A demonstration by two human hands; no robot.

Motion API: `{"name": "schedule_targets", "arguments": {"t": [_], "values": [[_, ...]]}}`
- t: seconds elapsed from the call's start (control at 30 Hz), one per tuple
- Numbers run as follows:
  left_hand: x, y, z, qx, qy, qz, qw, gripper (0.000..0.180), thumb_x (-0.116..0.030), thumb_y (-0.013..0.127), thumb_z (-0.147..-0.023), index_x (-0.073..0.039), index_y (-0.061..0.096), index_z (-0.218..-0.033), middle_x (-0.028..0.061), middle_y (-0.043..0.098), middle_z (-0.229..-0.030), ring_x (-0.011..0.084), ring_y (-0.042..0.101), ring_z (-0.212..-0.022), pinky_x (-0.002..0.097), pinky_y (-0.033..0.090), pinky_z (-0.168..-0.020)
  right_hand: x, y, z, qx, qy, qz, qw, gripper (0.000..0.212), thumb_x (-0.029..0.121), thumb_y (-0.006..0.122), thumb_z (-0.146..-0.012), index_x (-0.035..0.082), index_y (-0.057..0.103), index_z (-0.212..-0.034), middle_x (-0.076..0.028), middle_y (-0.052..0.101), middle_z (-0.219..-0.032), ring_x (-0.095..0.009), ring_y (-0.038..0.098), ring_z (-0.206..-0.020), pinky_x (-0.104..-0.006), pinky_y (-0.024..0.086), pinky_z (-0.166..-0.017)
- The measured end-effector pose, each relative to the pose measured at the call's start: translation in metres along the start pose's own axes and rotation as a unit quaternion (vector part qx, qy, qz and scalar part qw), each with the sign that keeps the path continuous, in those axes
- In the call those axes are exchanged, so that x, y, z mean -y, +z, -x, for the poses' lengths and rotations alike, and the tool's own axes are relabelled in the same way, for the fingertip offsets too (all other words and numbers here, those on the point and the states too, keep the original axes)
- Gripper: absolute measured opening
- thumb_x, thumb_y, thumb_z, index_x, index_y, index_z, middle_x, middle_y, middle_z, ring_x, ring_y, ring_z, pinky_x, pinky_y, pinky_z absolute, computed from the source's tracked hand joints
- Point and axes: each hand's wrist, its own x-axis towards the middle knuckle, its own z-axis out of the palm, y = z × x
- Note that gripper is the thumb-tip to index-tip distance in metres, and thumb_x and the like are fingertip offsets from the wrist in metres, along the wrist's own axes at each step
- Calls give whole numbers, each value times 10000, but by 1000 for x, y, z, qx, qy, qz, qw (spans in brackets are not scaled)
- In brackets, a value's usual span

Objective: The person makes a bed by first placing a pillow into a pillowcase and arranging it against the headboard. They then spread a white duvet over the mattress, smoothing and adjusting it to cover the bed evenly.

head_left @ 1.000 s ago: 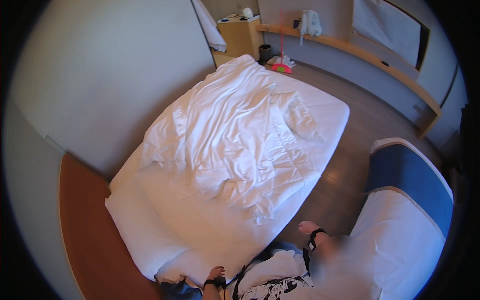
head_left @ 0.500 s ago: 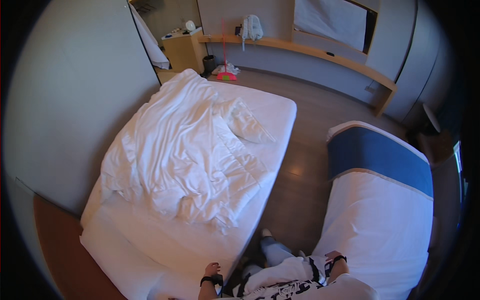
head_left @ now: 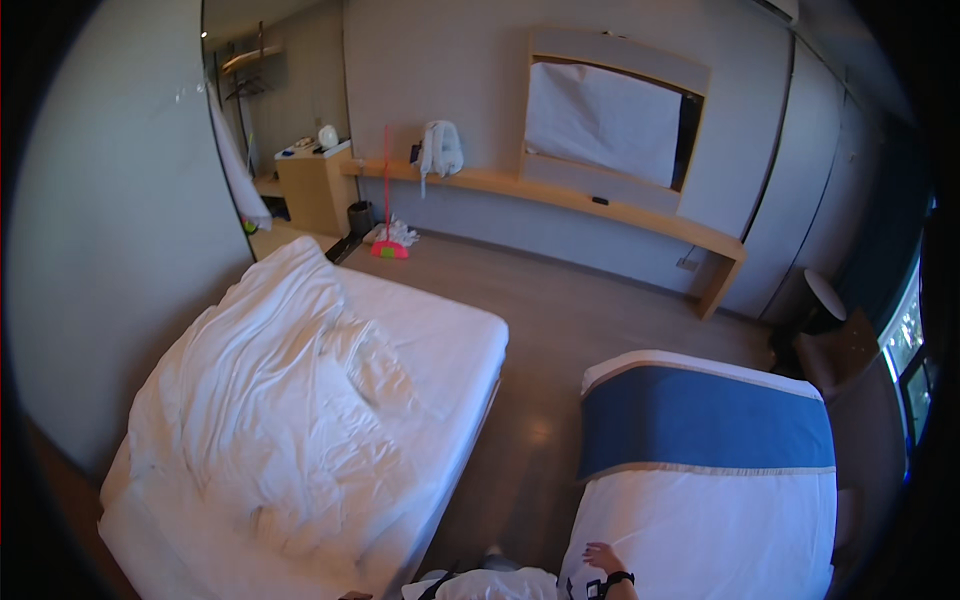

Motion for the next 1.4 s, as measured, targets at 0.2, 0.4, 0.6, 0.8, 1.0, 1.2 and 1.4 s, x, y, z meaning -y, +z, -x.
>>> {"name": "schedule_targets", "arguments": {"t": [0.2, 0.4, 0.6, 0.8, 1.0, 1.2, 1.4], "values": [[-240, 27, -29, -86, 195, -25, 977, 332, -278, 529, -761, -87, 591, -1024, 133, 635, -800, 208, 619, -713, 311, 488, -673, 47, -24, -4, -120, 169, 76, 975, 307, 189, 456, -843, 101, 471, -1137, -96, 604, -939, -231, 595, -793, -345, 477, -681], [-379, 18, -103, -38, 164, -240, 956, 345, -298, 529, -749, -111, 593, -1032, 158, 623, -872, 274, 600, -825, 343, 462, -769, 24, -53, -64, -157, 139, 17, 978, 362, 312, 443, -842, 116, 445, -1147, -122, 564, -1006, -271, 568, -856, -410, 458, -697], [-502, 23, -190, -40, 196, -297, 934, 394, -332, 504, -703, -32, 597, -940, 179, 614, -905, 282, 595, -847, 365, 464, -765, 3, -106, -76, -204, 142, -150, 957, 466, 380, 466, -822, 120, 413, -1205, -162, 515, -1108, -314, 524, -905, -435, 439, -690], [-658, -9, -211, 6, 70, -204, 976, 936, -408, 570, -699, -54, 7, -1357, 267, 410, -1226, 366, 435, -1120, 376, 358, -941, 138, -99, -100, -316, 157, -108, 930, 375, 291, 435, -838, 89, 445, -1153, -130, 557, -1023, -271, 561, -883, -404, 466, -724], [-676, 5, -283, 109, -64, -243, 962, 980, -467, 595, -652, -279, -55, -1361, 315, -41, -1360, 446, 249, -1215, 526, 198, -998, 377, 58, -171, -369, 130, 161, 906, 367, 144, 472, -806, 67, 442, -1163, -122, 585, -956, -255, 592, -847, -364, 475, -705], [-677, 26, -303, 82, -152, -235, 957, 1039, -508, 650, -600, -362, -61, -1343, 302, -106, -1358, 470, 98, -1248, 637, 170, -936, 450, 31, -204, -361, 251, 190, 878, 340, 190, 460, -835, 83, 447, -1157, -117, 581, -982, -256, 594, -847, -362, 469, -726], [-693, 22, -288, 54, -219, -174, 959, 1042, -582, 661, -572, -411, -28, -1334, 282, -142, -1362, 518, 38, -1236, 670, 176, -911, 504, -28, -280, -313, 300, 235, 870, 336, 221, 442, -840, 93, 453, -1150, -114, 587, -986, -262, 600, -832, -371, 478, -698]]}}
